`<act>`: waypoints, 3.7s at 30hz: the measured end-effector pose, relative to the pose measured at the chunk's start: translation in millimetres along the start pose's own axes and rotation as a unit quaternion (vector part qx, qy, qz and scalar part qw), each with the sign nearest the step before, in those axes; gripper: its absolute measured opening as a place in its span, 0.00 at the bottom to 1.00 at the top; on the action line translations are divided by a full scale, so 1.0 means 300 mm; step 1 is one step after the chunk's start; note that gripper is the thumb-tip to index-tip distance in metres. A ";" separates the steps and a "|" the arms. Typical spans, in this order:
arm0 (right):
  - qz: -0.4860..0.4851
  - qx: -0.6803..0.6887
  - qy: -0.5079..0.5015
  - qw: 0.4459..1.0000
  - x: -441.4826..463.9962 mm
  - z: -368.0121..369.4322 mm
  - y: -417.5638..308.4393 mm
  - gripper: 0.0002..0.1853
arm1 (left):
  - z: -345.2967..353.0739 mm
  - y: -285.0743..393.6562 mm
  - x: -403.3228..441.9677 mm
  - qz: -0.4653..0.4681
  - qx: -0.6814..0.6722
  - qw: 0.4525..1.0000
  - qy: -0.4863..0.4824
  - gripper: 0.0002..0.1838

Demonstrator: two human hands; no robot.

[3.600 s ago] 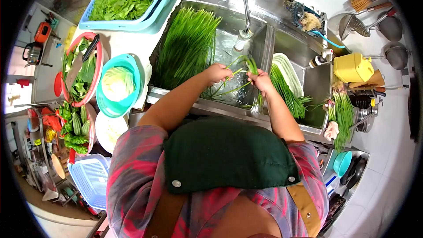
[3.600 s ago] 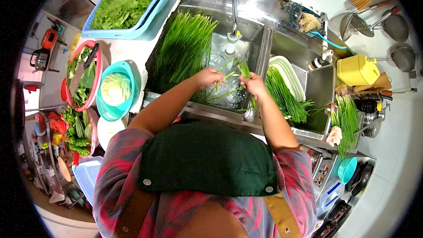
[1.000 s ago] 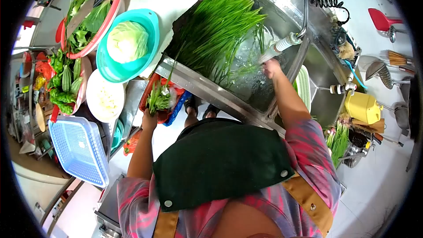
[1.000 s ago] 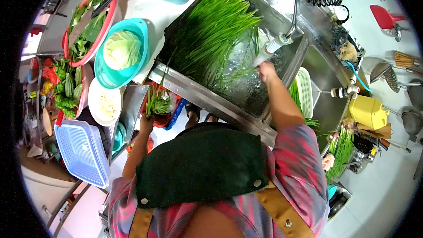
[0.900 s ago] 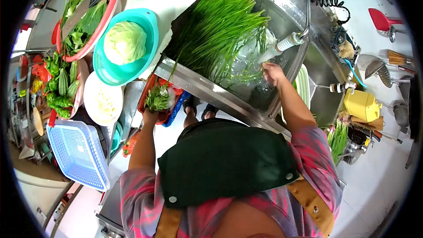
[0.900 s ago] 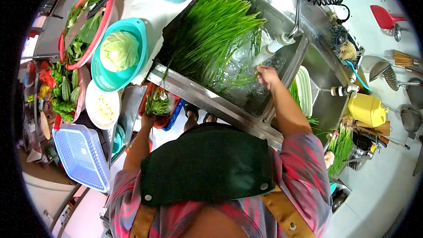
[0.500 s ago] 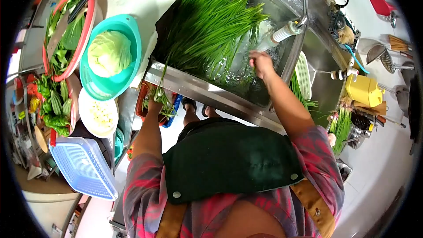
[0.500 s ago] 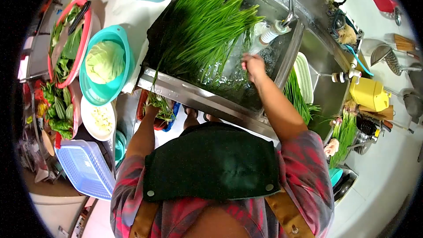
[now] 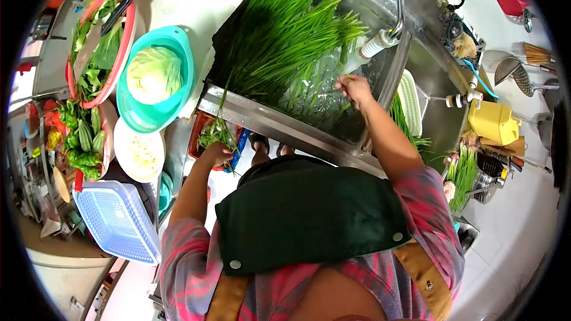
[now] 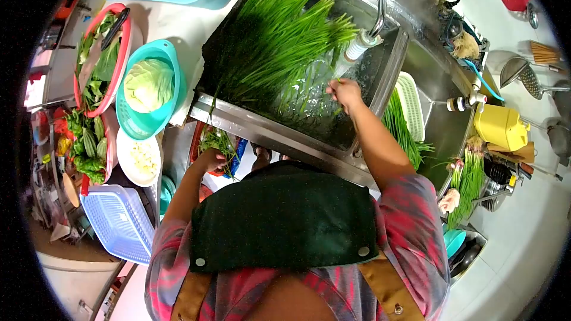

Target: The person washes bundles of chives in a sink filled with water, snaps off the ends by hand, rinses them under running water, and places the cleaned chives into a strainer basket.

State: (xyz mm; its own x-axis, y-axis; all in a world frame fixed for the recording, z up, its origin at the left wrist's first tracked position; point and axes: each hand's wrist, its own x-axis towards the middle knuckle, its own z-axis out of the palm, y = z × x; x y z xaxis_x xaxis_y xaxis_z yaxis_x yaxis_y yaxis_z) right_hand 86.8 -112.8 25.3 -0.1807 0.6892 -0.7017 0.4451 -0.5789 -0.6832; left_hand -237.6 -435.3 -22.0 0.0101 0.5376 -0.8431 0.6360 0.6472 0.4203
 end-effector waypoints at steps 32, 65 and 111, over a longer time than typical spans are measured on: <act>-0.018 0.159 -0.004 0.987 -0.611 -0.379 0.018 0.04 | -0.267 1.157 0.586 0.042 0.304 0.910 0.279 0.34; -0.305 -0.345 -0.175 0.870 -0.259 0.177 -0.137 0.18 | -0.255 0.520 -0.538 0.236 -0.394 0.726 0.511 0.09; -0.260 0.006 0.187 0.947 0.336 0.026 0.015 0.10 | 0.183 -0.116 -0.130 -0.066 -0.446 0.838 0.308 0.08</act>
State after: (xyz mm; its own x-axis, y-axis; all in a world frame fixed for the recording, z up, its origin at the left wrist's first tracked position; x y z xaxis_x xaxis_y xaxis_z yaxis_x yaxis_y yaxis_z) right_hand 63.8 -49.1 -50.2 -0.0476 0.9874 -0.1509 0.3718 -0.1227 -0.9202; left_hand -217.7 -508.3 -22.0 -0.5895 0.4293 -0.6842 -0.2321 0.7214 0.6525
